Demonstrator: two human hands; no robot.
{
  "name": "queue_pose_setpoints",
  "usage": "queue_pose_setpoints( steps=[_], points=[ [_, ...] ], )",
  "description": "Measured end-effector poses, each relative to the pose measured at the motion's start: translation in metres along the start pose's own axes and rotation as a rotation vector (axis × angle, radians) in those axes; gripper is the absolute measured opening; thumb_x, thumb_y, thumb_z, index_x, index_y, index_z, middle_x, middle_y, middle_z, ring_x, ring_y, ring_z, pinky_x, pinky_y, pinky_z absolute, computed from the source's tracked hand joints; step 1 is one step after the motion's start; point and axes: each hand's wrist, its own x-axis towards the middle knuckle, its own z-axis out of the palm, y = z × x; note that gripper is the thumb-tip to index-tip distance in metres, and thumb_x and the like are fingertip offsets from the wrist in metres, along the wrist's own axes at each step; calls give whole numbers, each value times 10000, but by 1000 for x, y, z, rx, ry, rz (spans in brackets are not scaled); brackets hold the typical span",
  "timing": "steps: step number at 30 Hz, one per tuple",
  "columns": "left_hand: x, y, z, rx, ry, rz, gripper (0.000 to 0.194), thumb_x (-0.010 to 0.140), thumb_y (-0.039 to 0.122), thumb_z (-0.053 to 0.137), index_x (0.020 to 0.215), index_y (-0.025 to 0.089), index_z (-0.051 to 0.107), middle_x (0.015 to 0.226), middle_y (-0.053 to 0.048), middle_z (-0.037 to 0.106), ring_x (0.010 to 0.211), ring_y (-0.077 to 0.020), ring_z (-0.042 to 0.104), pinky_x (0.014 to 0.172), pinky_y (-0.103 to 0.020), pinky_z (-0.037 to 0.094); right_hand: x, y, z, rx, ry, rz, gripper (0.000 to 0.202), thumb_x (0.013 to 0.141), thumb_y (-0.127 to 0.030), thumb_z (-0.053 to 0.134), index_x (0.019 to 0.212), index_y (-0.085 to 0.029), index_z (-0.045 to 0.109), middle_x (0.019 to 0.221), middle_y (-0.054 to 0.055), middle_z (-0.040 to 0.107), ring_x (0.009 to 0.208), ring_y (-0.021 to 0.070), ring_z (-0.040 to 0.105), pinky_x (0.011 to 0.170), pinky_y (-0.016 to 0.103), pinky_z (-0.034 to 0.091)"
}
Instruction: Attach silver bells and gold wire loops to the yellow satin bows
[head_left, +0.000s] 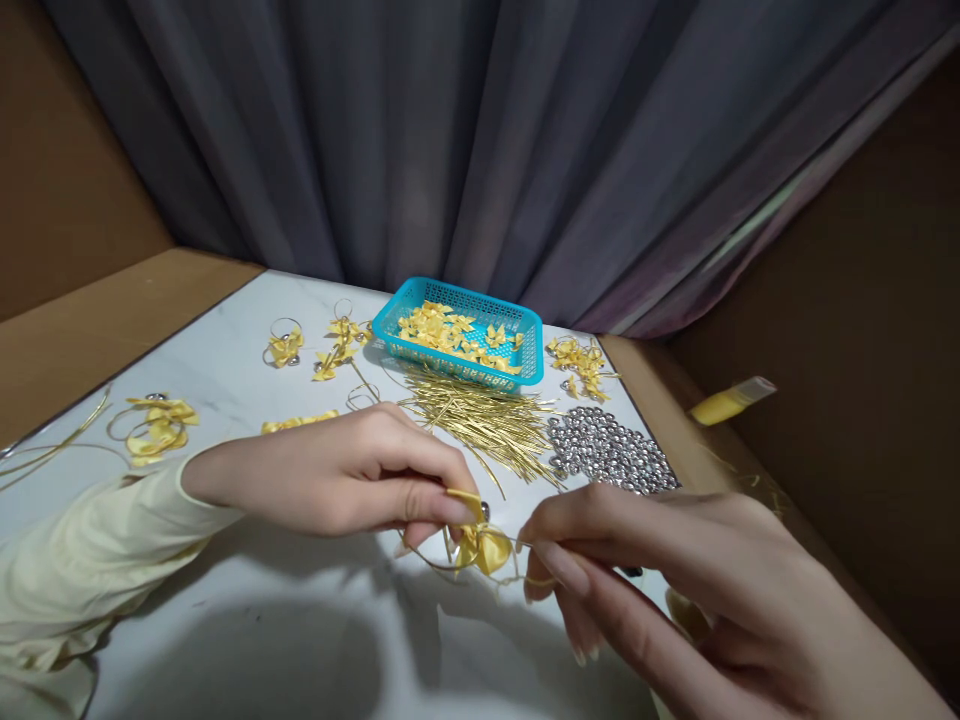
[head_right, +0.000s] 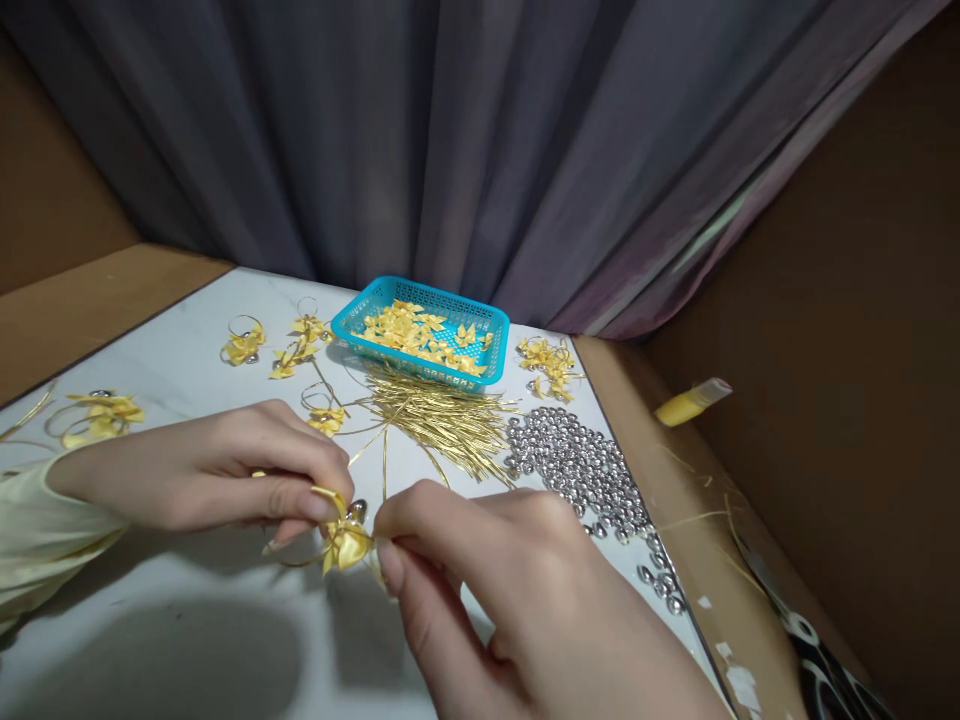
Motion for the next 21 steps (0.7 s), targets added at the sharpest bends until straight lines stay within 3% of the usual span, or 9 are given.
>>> queue_pose_setpoints(
  steps=[13, 17, 21],
  points=[
    [-3, -1, -1, -15, -33, -8, 223, 932, 165, 435, 844, 120, 635, 616, -3, 567, 533, -80, 495, 511, -147, 390, -4, -1, 5, 19, 32, 40, 208, 883, -198, 448, 737, -210, 596, 527, 11, 585, 411, 119, 527, 374, 221, 379],
    [-3, -2, 0, -45, -41, -13, 220, 929, 170, 442, 875, 123, 650, 612, -8, 581, 527, -85, 497, 513, -154, 401, 2, 0, 0, 88, -29, 53, 213, 890, -177, 448, 737, -201, 595, 538, -9, 601, 449, 99, 553, 432, 197, 421],
    [-3, -3, 0, -84, -45, -8, 212, 919, 184, 468, 851, 120, 657, 601, -16, 594, 529, -90, 505, 519, -158, 416, 10, 8, -6, 318, -183, 146, 198, 913, -216, 456, 786, -166, 599, 613, 10, 645, 467, 79, 582, 451, 163, 450]
  ],
)
